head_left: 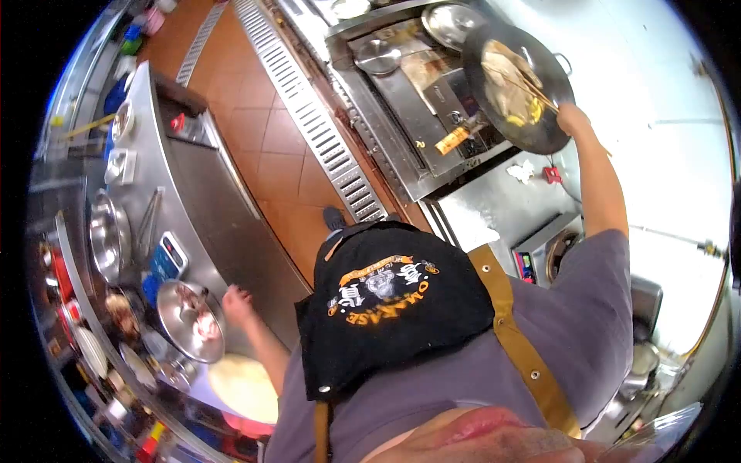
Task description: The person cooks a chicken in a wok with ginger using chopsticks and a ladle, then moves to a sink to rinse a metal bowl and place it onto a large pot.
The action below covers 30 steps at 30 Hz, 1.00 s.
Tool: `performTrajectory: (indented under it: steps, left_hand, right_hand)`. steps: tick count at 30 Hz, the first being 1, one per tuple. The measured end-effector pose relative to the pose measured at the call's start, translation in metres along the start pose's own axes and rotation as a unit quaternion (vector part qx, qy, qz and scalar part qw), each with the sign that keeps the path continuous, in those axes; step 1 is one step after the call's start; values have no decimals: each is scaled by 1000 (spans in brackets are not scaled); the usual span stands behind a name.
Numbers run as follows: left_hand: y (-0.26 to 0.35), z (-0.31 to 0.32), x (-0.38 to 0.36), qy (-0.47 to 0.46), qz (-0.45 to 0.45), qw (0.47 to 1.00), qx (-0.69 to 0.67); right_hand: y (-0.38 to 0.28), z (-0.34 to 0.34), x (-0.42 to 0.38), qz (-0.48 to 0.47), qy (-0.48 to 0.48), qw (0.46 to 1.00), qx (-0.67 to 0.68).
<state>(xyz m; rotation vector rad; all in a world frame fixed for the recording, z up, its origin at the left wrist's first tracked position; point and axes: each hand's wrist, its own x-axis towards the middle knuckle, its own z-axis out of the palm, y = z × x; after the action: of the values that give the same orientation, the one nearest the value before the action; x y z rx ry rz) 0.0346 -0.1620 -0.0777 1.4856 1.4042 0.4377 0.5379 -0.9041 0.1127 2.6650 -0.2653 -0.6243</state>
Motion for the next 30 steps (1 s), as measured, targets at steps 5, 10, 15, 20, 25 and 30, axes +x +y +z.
performTrajectory:
  steps: [5, 10, 15, 20, 25, 30]
  left_hand:
    - [59, 245, -89, -449, 27, 893, 21]
    - [124, 389, -223, -591, 231, 741, 220]
    - [133, 456, -270, -608, 122, 769, 154]
    - [135, 462, -272, -658, 59, 737, 140]
    - [148, 496, -268, -715, 36, 681, 156]
    - [158, 523, -266, -789, 143, 563, 200]
  right_hand:
    - [23, 9, -3, -65, 85, 994, 18]
    - [30, 41, 33, -43, -13, 988, 150]
    - [44, 64, 43, -59, -79, 983, 156]
    - [45, 56, 24, -56, 97, 989, 92]
    - [25, 31, 12, 23, 75, 993, 86]
    - [16, 38, 25, -3, -14, 975, 220]
